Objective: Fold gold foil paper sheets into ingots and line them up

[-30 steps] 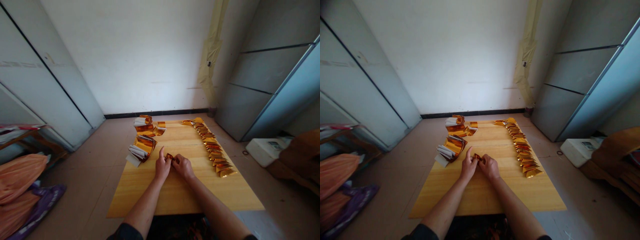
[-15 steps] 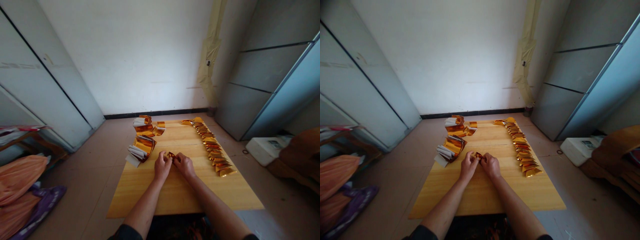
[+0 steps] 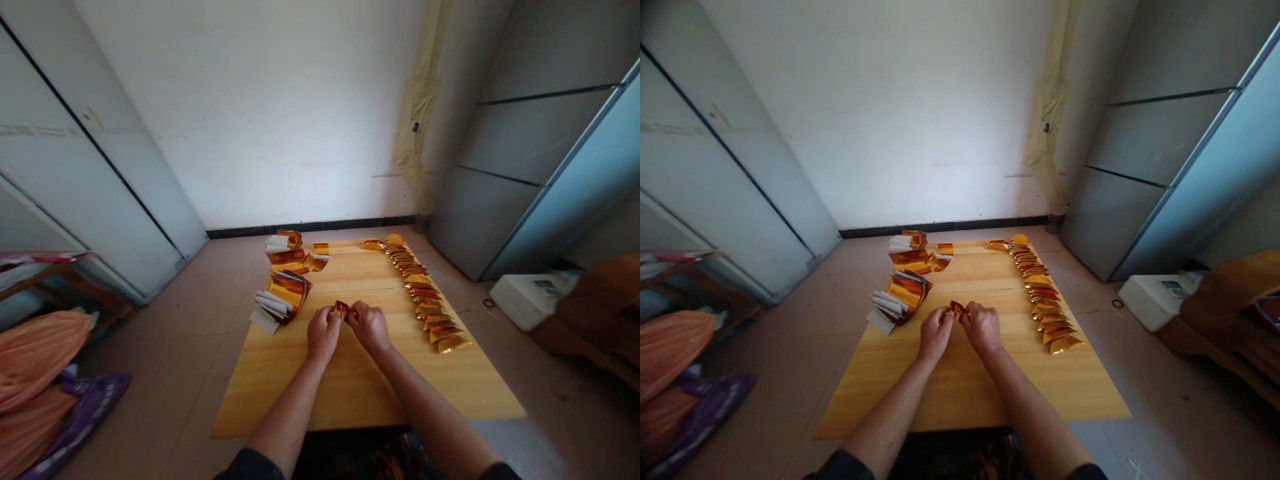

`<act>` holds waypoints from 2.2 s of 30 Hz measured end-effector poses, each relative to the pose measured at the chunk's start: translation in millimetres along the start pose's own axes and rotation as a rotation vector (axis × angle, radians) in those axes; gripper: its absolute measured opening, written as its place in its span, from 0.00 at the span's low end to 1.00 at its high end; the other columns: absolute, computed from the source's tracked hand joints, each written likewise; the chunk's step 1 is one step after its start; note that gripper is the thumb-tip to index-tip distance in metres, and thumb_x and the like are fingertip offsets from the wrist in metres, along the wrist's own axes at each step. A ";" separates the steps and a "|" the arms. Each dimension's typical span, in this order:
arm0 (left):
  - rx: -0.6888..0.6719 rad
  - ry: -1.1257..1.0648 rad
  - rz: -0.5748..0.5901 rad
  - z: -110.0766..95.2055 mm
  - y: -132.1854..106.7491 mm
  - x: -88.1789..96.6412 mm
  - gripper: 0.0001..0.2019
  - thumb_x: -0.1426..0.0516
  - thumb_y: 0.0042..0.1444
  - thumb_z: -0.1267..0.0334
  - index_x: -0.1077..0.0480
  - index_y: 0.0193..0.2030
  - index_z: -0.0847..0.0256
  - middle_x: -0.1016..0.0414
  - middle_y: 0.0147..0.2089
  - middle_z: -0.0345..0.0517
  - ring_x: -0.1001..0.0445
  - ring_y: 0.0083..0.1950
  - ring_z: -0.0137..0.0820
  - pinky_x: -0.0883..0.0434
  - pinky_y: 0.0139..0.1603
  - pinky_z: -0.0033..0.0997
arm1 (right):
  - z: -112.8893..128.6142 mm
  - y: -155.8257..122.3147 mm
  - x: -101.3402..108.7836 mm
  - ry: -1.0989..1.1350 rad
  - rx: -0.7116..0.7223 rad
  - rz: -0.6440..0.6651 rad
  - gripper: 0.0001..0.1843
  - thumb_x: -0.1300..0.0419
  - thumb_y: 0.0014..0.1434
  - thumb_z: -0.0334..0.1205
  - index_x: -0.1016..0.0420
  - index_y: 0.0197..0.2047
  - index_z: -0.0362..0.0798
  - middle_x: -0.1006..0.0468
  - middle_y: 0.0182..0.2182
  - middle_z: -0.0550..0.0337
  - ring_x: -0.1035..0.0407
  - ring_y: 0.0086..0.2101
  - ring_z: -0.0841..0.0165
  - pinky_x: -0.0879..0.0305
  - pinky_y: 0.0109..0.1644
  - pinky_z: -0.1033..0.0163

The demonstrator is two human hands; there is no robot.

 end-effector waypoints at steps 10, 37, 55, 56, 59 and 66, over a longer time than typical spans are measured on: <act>-0.033 0.105 -0.035 19.9 8.9 7.5 0.10 0.47 0.53 0.65 0.28 0.40 0.63 0.26 0.38 0.48 0.27 0.41 0.33 0.31 0.45 0.33 | -25.4 27.6 19.0 -0.359 0.084 0.035 0.10 0.48 0.62 0.36 0.27 0.32 0.47 0.26 0.31 0.55 0.36 0.32 0.67 0.56 0.40 0.58; -0.239 0.509 0.225 -23.9 35.1 -58.6 0.06 0.45 0.56 0.65 0.26 0.37 0.59 0.24 0.37 0.47 0.31 0.45 0.36 0.36 0.46 0.34 | -37.0 22.0 -10.2 -0.355 0.078 0.060 0.09 0.46 0.62 0.41 0.28 0.34 0.49 0.25 0.34 0.56 0.37 0.38 0.65 0.56 0.44 0.58; -0.174 0.490 0.178 -14.0 36.8 -61.5 0.10 0.48 0.54 0.73 0.25 0.36 0.61 0.23 0.36 0.49 0.28 0.41 0.36 0.35 0.43 0.33 | -31.2 21.7 -21.9 -0.330 0.159 0.106 0.10 0.49 0.63 0.34 0.27 0.34 0.48 0.25 0.32 0.56 0.38 0.36 0.65 0.59 0.50 0.55; -0.176 0.499 0.179 -14.7 36.4 -60.6 0.10 0.48 0.54 0.73 0.25 0.36 0.61 0.23 0.36 0.49 0.28 0.41 0.36 0.35 0.43 0.33 | -31.1 21.6 -21.3 -0.327 0.156 0.097 0.10 0.49 0.63 0.34 0.27 0.34 0.48 0.25 0.32 0.56 0.38 0.37 0.65 0.59 0.50 0.55; -0.188 0.527 0.171 -17.6 34.2 -55.9 0.08 0.47 0.55 0.70 0.26 0.36 0.60 0.23 0.37 0.49 0.29 0.42 0.36 0.36 0.43 0.34 | -31.5 19.4 -16.1 -0.312 0.135 0.069 0.08 0.47 0.62 0.36 0.27 0.34 0.49 0.25 0.33 0.57 0.38 0.37 0.65 0.58 0.48 0.56; -0.235 0.537 0.155 -22.9 27.8 -47.9 0.06 0.46 0.54 0.66 0.27 0.34 0.59 0.26 0.36 0.49 0.31 0.43 0.38 0.38 0.43 0.36 | -43.4 6.1 -0.4 -0.259 0.073 0.060 0.07 0.45 0.59 0.38 0.27 0.40 0.50 0.25 0.35 0.57 0.36 0.39 0.65 0.56 0.44 0.60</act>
Point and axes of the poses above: each hand's wrist, its own y-axis towards the middle knuckle, its own x-axis out of the back of the hand, z = x × y, the point moved 6 cm from there along y, towards the middle knuckle
